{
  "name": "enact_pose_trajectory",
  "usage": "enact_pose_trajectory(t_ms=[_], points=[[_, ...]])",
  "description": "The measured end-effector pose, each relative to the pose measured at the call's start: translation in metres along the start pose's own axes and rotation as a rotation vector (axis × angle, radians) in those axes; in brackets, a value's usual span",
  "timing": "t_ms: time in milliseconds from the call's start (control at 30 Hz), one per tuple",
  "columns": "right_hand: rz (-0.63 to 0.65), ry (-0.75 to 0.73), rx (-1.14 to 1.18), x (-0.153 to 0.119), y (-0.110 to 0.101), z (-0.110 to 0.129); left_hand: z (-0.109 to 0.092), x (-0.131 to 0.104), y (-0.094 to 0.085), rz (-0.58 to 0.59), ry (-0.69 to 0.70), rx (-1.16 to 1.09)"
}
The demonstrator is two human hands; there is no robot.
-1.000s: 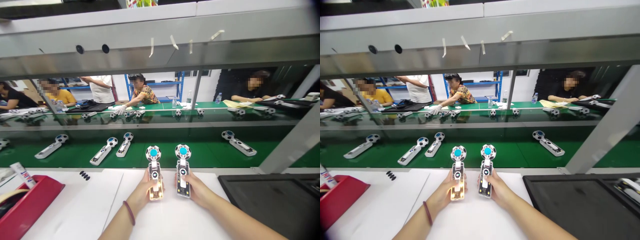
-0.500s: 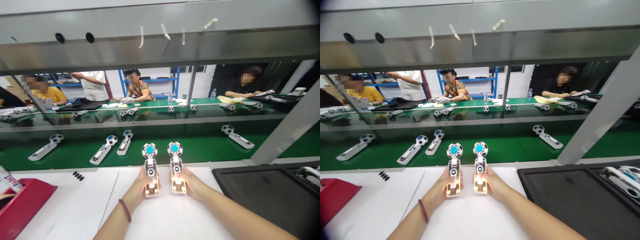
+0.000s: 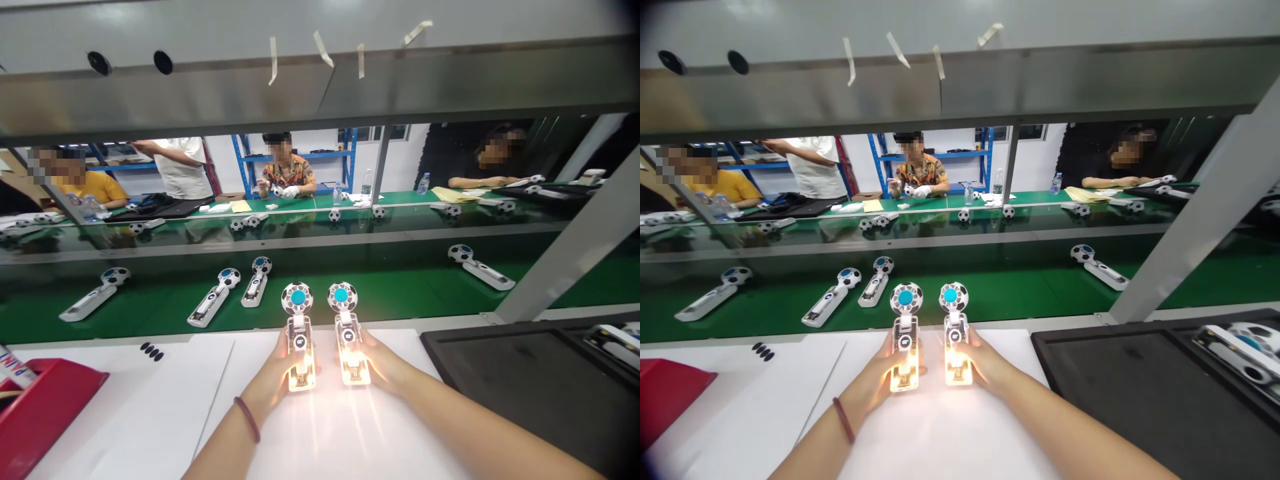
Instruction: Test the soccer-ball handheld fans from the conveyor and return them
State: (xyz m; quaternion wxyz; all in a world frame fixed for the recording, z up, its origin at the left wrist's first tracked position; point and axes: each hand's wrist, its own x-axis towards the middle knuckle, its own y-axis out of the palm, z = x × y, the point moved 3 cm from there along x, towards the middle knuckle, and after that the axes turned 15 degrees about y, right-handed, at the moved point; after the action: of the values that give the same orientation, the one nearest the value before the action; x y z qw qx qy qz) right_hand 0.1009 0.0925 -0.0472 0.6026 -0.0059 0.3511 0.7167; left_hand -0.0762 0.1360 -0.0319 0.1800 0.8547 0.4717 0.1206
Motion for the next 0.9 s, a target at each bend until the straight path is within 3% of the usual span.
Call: enact_pose_trajectory(t_ms=[900], points=[[0.039,-0.018,0.061,-0.0010,-0.0010,0.0009,0.0083,0.0044,-0.0070,0.041,0.035,-0.044]])
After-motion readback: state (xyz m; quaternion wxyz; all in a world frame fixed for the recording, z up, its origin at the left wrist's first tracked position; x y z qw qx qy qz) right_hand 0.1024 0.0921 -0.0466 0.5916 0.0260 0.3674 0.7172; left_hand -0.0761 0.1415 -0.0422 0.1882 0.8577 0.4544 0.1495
